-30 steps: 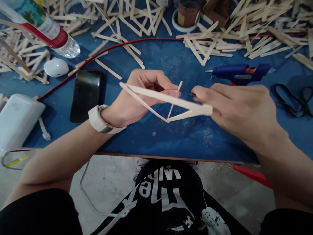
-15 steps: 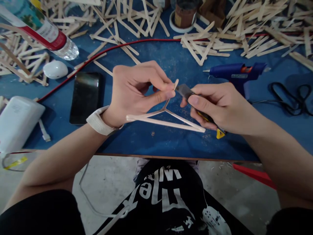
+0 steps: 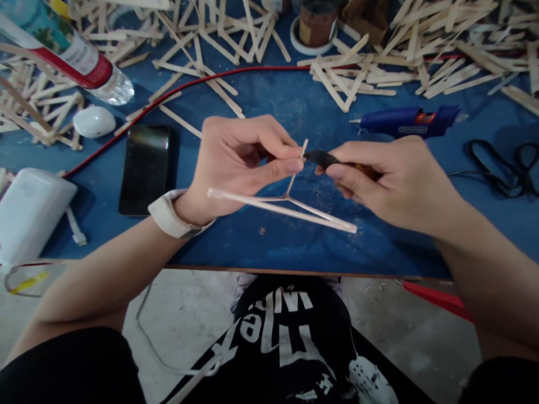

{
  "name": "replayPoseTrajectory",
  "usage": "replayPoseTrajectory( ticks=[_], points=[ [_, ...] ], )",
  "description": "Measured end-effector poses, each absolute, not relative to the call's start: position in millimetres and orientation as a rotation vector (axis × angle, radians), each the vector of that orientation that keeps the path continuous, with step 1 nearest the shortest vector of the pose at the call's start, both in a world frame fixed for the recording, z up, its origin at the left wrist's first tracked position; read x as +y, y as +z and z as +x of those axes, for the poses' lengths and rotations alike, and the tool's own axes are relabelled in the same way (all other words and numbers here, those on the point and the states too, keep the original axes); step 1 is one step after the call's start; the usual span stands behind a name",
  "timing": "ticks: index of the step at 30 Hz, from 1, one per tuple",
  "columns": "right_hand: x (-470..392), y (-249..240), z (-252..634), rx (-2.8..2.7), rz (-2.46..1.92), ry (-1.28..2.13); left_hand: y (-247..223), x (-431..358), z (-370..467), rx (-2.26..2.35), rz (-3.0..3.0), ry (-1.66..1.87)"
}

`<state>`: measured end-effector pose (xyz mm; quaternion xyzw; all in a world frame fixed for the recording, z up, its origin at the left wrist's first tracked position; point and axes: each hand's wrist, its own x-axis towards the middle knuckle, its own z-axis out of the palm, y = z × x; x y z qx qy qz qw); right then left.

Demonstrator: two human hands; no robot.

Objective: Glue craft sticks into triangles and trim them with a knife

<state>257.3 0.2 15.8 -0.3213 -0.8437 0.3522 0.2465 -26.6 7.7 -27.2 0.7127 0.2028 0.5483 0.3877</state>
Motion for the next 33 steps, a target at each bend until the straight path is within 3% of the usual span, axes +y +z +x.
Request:
replayPoseTrajectory(
  ticks=[4, 7, 9, 15, 19, 21, 23, 29, 31, 33],
  points=[
    [3.6, 11.1, 253.0, -1.757, -0.743, 2.069, -24.6, 15.4, -29.8, 0.438, 2.184, 1.615],
    [3.8, 7.2, 251.1, -1.603, -0.691, 2.232, -21.7, 14.7, -31.8, 0.516, 2.263, 1.584],
    [1.7, 6.8, 249.1, -1.756, -0.751, 1.961, -21.2, 12.2, -31.4, 0.549, 2.168, 1.562],
    [-6.6, 9.8, 253.1, -2.396, -0.861, 0.494, -24.3, 1.0, -26.7, 0.649, 1.537, 1.269],
    [-7.3, 10.8, 262.9, -2.580, -0.868, -0.060, -27.7, -3.3, -26.7, 0.679, 1.225, 1.011],
    [-6.6, 12.2, 263.5, -2.594, -0.871, -0.103, -28.0, -3.4, -26.1, 0.677, 1.275, 1.043],
    [-5.9, 14.0, 260.3, -2.512, -0.865, 0.174, -26.6, -2.2, -25.0, 0.625, 1.471, 1.223],
    [-3.1, 15.5, 250.1, -1.785, -0.839, 1.914, -19.0, 8.1, -27.2, 0.477, 2.134, 1.594],
    [-2.0, 14.1, 249.6, -1.590, -0.798, 2.171, -17.7, 10.0, -29.1, 0.512, 2.233, 1.599],
    [-1.8, 12.8, 248.7, -1.597, -0.782, 2.157, -17.3, 9.3, -30.2, 0.595, 2.236, 1.559]
  ],
)
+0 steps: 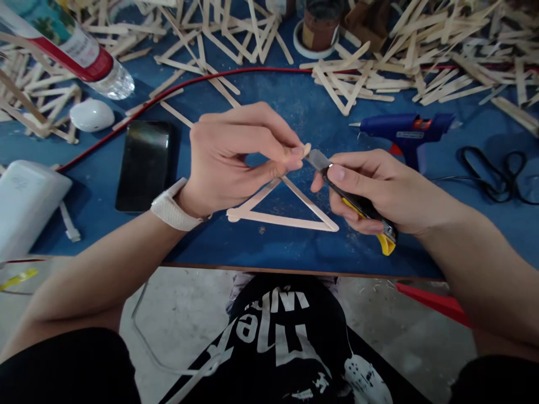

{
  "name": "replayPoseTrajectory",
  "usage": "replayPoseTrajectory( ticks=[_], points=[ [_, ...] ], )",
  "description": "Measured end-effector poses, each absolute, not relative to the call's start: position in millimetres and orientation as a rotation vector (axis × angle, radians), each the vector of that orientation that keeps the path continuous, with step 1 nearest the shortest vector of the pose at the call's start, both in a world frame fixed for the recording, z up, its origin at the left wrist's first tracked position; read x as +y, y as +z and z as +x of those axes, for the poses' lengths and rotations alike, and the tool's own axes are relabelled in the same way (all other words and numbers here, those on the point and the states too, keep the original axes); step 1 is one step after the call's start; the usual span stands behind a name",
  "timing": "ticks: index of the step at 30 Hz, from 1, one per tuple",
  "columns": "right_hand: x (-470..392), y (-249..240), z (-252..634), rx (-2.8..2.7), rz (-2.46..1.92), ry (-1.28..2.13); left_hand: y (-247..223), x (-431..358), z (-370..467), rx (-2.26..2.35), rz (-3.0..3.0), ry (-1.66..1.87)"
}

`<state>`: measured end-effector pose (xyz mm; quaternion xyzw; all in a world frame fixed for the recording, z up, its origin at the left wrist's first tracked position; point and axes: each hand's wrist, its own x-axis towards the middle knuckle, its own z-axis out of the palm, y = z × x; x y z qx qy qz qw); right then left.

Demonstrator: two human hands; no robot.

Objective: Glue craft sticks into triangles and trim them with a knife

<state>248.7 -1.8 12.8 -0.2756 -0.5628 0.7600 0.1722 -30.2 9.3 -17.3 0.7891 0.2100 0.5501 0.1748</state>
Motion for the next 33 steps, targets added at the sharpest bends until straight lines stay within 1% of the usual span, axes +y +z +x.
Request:
replayPoseTrajectory(
  ticks=[1, 2, 6, 8, 10, 11, 12, 13, 14, 16, 19, 20, 21, 22, 23, 24, 26, 30, 33],
  points=[
    [-2.1, 12.3, 248.0, -1.681, -0.797, 2.036, -17.5, 8.2, -30.3, 0.612, 2.199, 1.540],
    [-2.7, 11.7, 247.4, -1.806, -0.826, 1.842, -18.0, 6.8, -30.1, 0.644, 2.128, 1.505],
    [-7.0, 6.9, 248.9, -2.317, -0.875, 0.724, -21.8, 2.0, -28.0, 0.722, 1.647, 1.275],
    [-9.3, 4.2, 253.1, -2.470, -0.855, 0.256, -22.5, 0.5, -27.1, 0.751, 1.373, 1.090],
    [-11.0, 3.5, 257.4, -2.563, -0.878, -0.045, -21.4, -0.6, -26.5, 0.788, 1.169, 0.938],
    [-11.5, 4.1, 258.7, -2.586, -0.895, -0.115, -20.2, -0.9, -26.4, 0.802, 1.127, 0.905],
    [-11.6, 5.2, 259.1, -2.591, -0.901, -0.113, -18.7, -0.9, -26.5, 0.807, 1.135, 0.912],
    [-11.4, 6.6, 258.5, -2.577, -0.898, -0.034, -17.0, -0.5, -27.0, 0.806, 1.194, 0.951],
    [-10.9, 8.1, 257.1, -2.543, -0.892, 0.113, -15.2, 0.3, -27.8, 0.801, 1.296, 1.007],
    [-9.1, 10.4, 252.6, -2.412, -0.892, 0.588, -11.5, 2.8, -30.5, 0.799, 1.568, 1.120],
    [-5.8, 11.1, 246.6, -2.049, -0.899, 1.520, -7.3, 6.9, -35.1, 0.794, 1.968, 1.226],
    [-4.9, 10.7, 245.4, -1.898, -0.894, 1.774, -6.6, 7.6, -36.1, 0.779, 2.063, 1.254],
    [-4.2, 10.2, 244.6, -1.768, -0.886, 1.959, -6.2, 7.7, -36.6, 0.768, 2.127, 1.279],
    [-3.7, 9.7, 244.2, -1.681, -0.874, 2.065, -6.2, 7.1, -36.4, 0.759, 2.158, 1.305],
    [-3.4, 9.4, 243.9, -1.645, -0.858, 2.090, -6.3, 5.8, -35.6, 0.759, 2.149, 1.330],
    [-3.3, 9.2, 243.9, -1.671, -0.852, 2.037, -6.5, 3.9, -34.3, 0.765, 2.102, 1.350],
    [-3.7, 9.0, 244.3, -1.871, -0.868, 1.730, -7.0, -0.8, -30.7, 0.816, 1.908, 1.327],
    [-5.8, 5.6, 249.6, -2.340, -0.848, 0.729, -7.9, -7.8, -24.6, 0.836, 1.437, 1.158],
    [-8.2, 3.6, 257.6, -2.557, -0.836, 0.139, -8.6, -8.8, -23.0, 0.869, 1.162, 0.960]
  ],
)
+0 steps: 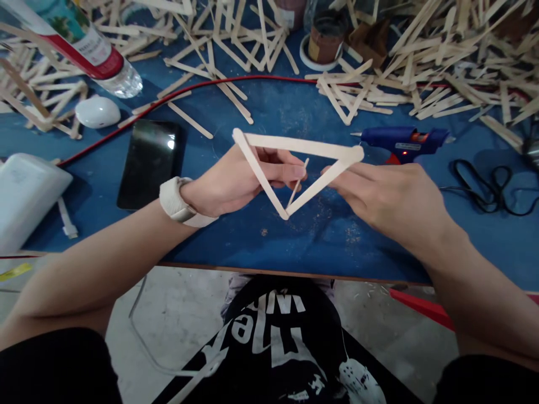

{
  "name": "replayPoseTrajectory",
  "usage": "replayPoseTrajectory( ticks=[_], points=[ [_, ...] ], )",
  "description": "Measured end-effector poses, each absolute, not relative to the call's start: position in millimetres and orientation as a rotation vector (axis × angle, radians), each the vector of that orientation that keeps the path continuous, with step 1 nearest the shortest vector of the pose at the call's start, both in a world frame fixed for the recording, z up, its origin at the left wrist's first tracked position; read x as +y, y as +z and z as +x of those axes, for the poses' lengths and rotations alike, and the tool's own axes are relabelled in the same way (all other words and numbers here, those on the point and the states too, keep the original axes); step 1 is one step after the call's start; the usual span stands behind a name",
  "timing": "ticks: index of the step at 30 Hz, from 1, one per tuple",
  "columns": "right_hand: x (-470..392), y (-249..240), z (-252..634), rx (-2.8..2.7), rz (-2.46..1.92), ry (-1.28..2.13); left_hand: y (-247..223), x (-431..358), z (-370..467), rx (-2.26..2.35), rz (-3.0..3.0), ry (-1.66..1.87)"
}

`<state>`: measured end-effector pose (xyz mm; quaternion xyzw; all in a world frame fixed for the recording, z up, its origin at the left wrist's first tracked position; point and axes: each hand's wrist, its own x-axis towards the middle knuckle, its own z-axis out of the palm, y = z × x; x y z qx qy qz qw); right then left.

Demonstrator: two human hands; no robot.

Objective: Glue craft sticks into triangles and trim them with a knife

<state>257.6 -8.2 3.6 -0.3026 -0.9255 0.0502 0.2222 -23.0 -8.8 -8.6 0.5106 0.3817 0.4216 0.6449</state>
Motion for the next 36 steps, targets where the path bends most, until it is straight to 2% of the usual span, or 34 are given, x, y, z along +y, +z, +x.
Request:
replayPoseTrajectory(
  ticks=[2, 4, 6, 11, 13, 14, 16, 19, 22, 26, 30, 36],
  points=[
    [-9.2, 5.7, 261.9, -2.638, -0.868, -0.084, -9.2, -8.3, -23.1, 0.863, 1.085, 0.894],
    [-9.0, 10.6, 263.1, -2.638, -0.865, -0.030, -10.0, -7.2, -24.2, 0.810, 1.195, 0.963],
    [-7.4, 16.0, 261.4, -2.559, -0.859, 0.336, -10.5, -5.5, -26.6, 0.764, 1.475, 1.110],
    [-1.5, 20.2, 254.6, -2.008, -0.877, 1.778, -8.9, -0.9, -34.3, 0.591, 2.085, 1.323],
    [-0.5, 18.4, 252.8, -1.843, -0.839, 2.028, -6.4, -1.6, -34.9, 0.657, 2.137, 1.304],
    [-0.6, 17.4, 251.9, -1.834, -0.832, 2.029, -5.2, -2.5, -34.3, 0.708, 2.125, 1.298],
    [-1.7, 15.1, 250.4, -1.948, -0.879, 1.781, -3.5, -5.0, -31.7, 0.801, 2.022, 1.306],
    [-3.5, 10.8, 250.8, -2.261, -0.918, 1.015, -5.5, -7.3, -27.1, 0.846, 1.699, 1.256],
    [-2.7, 6.1, 256.2, -2.494, -0.833, 0.333, -12.1, -6.2, -25.2, 0.810, 1.317, 1.056],
    [-0.3, 5.6, 264.9, -2.617, -0.741, -0.231, -19.4, -2.9, -25.8, 0.715, 1.158, 0.940],
    [-0.3, 12.4, 269.2, -2.623, -0.720, -0.364, -17.4, -1.2, -25.2, 0.728, 1.249, 1.058],
    [-1.1, 11.6, 266.9, -2.489, -0.784, -0.094, -5.8, -4.0, -22.9, 0.741, 1.129, 1.061]
  ],
)
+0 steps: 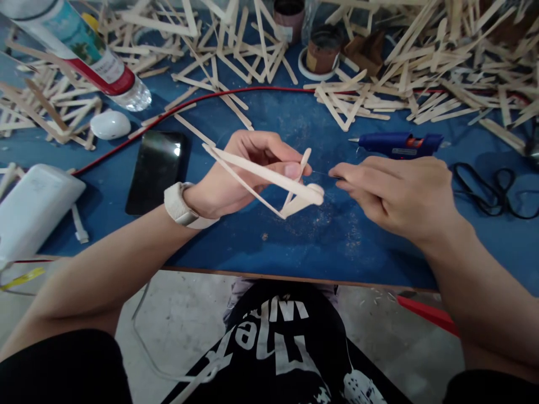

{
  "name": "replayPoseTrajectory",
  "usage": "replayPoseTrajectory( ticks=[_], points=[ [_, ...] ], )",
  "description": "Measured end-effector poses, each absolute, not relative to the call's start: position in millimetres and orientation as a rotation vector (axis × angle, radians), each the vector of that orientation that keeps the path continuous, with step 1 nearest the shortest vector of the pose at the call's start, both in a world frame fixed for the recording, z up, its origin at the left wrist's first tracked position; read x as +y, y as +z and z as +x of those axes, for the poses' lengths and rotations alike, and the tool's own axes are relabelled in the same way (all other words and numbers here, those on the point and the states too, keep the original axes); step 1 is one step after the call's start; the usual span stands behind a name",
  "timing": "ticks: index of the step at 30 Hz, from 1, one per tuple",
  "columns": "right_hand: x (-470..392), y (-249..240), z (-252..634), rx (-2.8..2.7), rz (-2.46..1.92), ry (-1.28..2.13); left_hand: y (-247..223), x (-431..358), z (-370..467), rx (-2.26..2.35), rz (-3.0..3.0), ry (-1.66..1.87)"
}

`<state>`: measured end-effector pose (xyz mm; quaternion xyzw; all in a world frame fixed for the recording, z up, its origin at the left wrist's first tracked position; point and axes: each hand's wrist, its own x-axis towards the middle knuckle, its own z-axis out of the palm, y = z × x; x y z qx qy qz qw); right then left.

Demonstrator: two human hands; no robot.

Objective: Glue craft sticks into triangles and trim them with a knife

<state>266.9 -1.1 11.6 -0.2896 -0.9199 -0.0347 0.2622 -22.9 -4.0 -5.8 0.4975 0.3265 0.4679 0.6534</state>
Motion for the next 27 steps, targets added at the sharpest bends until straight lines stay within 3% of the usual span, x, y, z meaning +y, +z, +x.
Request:
replayPoseTrajectory(
  ticks=[14, 22, 27],
  points=[
    [-13.2, 10.6, 258.1, -2.309, -0.594, 0.173, -8.8, -11.4, -22.2, 0.388, 1.007, 0.801],
    [-11.1, 4.9, 256.1, -2.375, -0.606, 0.117, -10.3, -11.2, -20.1, 0.421, 1.111, 0.906],
    [-11.1, 8.4, 255.7, -2.168, -0.834, 0.451, -8.9, -8.8, -21.7, 0.627, 1.312, 1.081]
  ],
)
